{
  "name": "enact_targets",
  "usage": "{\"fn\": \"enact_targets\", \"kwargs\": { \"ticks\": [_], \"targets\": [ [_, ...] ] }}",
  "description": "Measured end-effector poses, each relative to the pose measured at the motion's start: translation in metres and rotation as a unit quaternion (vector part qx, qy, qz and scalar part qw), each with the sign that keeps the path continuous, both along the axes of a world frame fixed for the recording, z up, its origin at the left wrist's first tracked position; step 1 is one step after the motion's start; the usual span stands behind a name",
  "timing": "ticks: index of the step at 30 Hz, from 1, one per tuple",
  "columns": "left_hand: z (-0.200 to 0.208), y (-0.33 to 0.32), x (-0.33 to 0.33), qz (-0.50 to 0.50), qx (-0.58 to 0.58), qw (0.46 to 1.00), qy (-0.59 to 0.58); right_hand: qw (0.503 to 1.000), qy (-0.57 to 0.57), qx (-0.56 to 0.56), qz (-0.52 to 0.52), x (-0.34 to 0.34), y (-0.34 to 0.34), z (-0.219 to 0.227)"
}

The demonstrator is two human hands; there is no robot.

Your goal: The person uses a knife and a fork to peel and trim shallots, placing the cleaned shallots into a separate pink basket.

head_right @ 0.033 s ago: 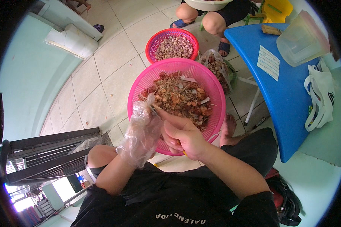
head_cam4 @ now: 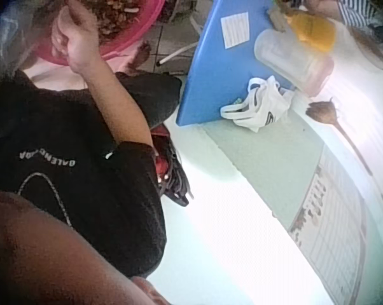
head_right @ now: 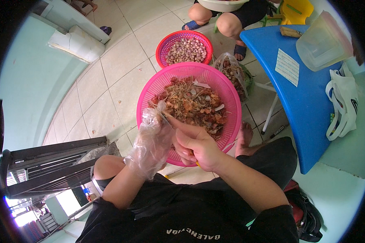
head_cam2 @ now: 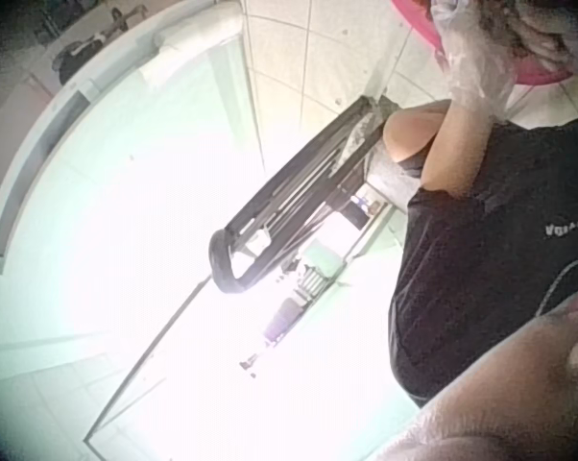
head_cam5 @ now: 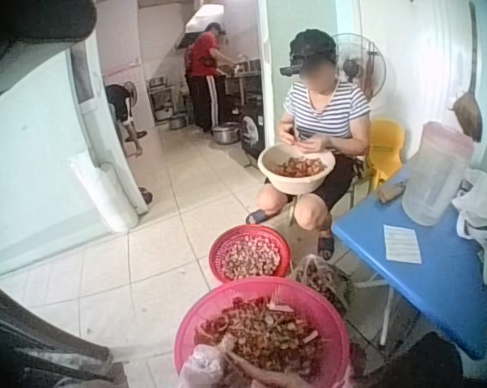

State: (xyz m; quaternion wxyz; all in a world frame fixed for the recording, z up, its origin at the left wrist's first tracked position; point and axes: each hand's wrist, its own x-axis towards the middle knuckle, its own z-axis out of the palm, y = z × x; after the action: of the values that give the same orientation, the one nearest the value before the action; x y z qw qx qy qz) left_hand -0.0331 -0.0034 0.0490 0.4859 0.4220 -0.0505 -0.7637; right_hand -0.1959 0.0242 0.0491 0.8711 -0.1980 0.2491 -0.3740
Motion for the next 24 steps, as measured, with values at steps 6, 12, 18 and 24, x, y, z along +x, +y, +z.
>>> {"fn": "enact_targets", "kwargs": {
  "ticks": [6,12,18,24],
  "targets": [
    [-0.009,0.004,0.01,-0.06,-0.027,0.998,-0.021,0.998,-0.05,0.013,0.025,-0.003,0.0,-0.003],
    [-0.017,0.004,0.016,-0.088,-0.088,0.992,0.014,0.999,-0.043,0.005,0.023,-0.002,0.0,-0.004],
    [-0.002,0.001,0.008,-0.043,-0.026,0.999,0.016,0.999,-0.03,0.013,-0.002,0.0,0.001,-0.002],
    [-0.019,-0.001,0.006,0.009,-0.044,0.998,-0.044,0.998,0.057,-0.025,-0.029,0.001,-0.002,-0.011]
  ]
}}
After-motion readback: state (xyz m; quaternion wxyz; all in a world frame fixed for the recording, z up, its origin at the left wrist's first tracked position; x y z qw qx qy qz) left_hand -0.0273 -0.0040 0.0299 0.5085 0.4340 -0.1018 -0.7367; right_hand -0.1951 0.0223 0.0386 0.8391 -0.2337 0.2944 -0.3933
